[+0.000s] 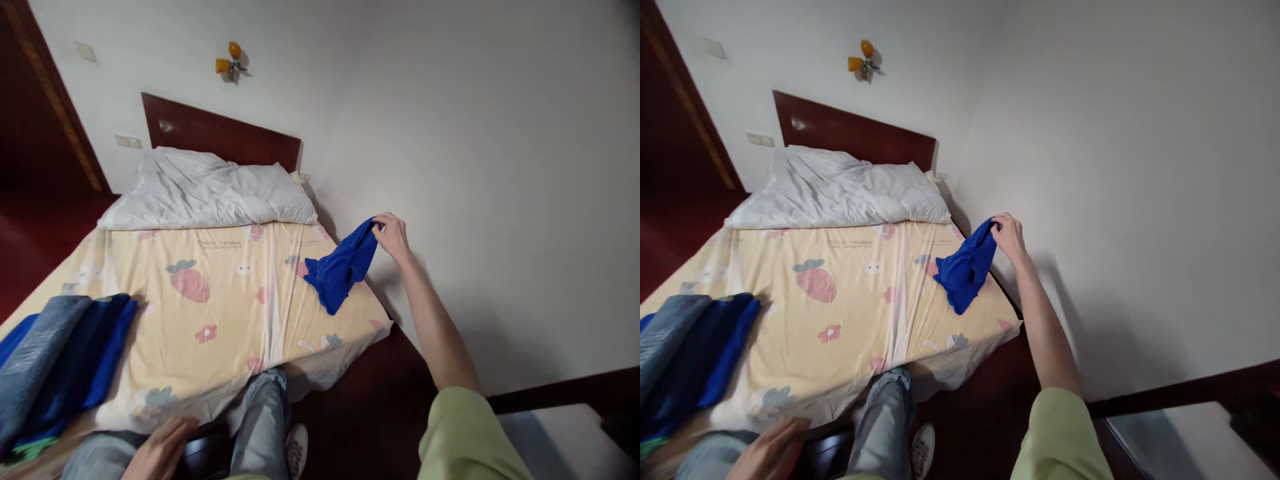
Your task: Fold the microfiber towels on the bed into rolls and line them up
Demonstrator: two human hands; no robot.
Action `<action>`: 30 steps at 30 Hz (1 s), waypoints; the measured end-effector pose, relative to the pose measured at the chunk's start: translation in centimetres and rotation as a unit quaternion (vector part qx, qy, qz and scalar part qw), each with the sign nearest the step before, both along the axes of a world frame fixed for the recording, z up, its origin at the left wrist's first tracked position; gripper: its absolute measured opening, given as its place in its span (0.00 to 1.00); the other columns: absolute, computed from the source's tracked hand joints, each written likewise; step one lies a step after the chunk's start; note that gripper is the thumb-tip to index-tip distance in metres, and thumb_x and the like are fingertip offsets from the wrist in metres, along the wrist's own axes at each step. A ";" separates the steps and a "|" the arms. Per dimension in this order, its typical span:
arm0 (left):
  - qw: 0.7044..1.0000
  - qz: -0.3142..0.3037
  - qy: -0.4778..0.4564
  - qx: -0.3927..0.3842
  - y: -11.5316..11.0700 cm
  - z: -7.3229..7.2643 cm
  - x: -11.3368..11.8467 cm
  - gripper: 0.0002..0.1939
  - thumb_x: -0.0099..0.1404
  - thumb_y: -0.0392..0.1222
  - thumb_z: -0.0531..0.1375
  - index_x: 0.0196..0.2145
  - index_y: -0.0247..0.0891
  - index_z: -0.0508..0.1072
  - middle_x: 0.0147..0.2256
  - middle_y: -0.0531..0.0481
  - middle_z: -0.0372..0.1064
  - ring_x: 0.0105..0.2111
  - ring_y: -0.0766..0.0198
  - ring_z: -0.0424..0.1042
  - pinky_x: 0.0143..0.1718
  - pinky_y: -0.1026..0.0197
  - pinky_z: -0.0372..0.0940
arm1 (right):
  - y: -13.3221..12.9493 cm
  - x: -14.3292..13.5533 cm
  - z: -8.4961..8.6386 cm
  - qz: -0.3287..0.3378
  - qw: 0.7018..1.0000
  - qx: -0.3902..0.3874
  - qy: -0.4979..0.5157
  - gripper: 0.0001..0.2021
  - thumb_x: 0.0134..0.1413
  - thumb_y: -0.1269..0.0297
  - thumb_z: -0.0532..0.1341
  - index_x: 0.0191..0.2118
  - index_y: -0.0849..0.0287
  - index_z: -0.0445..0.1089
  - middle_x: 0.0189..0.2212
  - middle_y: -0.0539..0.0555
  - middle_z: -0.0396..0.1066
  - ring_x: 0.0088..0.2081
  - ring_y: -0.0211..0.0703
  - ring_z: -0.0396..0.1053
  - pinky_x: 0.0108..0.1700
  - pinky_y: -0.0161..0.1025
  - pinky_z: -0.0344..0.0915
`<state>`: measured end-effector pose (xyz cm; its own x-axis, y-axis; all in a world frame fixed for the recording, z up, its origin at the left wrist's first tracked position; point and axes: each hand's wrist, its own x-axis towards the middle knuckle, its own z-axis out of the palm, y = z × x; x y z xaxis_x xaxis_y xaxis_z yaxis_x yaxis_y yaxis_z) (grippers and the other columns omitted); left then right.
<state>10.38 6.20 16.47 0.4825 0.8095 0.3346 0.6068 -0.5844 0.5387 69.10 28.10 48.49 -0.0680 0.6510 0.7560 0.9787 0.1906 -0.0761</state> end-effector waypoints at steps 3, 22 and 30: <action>0.998 0.005 -0.055 -0.031 3.1 2.9 1.3 0.17 0.68 0.41 0.50 0.44 0.54 0.77 0.43 0.50 0.77 0.41 0.57 0.78 0.41 0.60 0.74 | -0.9 -5.6 -0.2 0.063 0.998 -0.032 -0.007 0.14 0.51 0.73 0.55 0.37 0.60 0.78 0.38 0.57 0.77 0.36 0.44 0.72 0.46 0.41 0.68; 0.989 0.039 -0.136 0.051 12.2 18.1 9.5 0.12 0.64 0.33 0.54 0.45 0.39 0.71 0.40 0.45 0.72 0.38 0.59 0.73 0.42 0.58 0.67 | -9.4 -29.9 -2.7 0.259 0.939 -0.201 0.102 0.05 0.41 0.71 0.60 0.26 0.58 0.73 0.23 0.48 0.73 0.23 0.35 0.66 0.29 0.33 0.61; 0.995 0.094 -0.038 0.016 12.6 16.2 1.7 0.15 0.58 0.29 0.52 0.40 0.37 0.73 0.34 0.46 0.73 0.35 0.59 0.72 0.37 0.61 0.64 | -9.2 -29.1 -3.1 0.228 0.957 -0.163 0.074 0.09 0.41 0.75 0.55 0.29 0.57 0.69 0.26 0.49 0.73 0.29 0.40 0.70 0.34 0.35 0.64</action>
<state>12.06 18.82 32.65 0.2965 0.8709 0.3920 0.6649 -0.4829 0.5698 40.03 18.88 45.44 -0.3089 0.7820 0.5414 0.7735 0.5378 -0.3354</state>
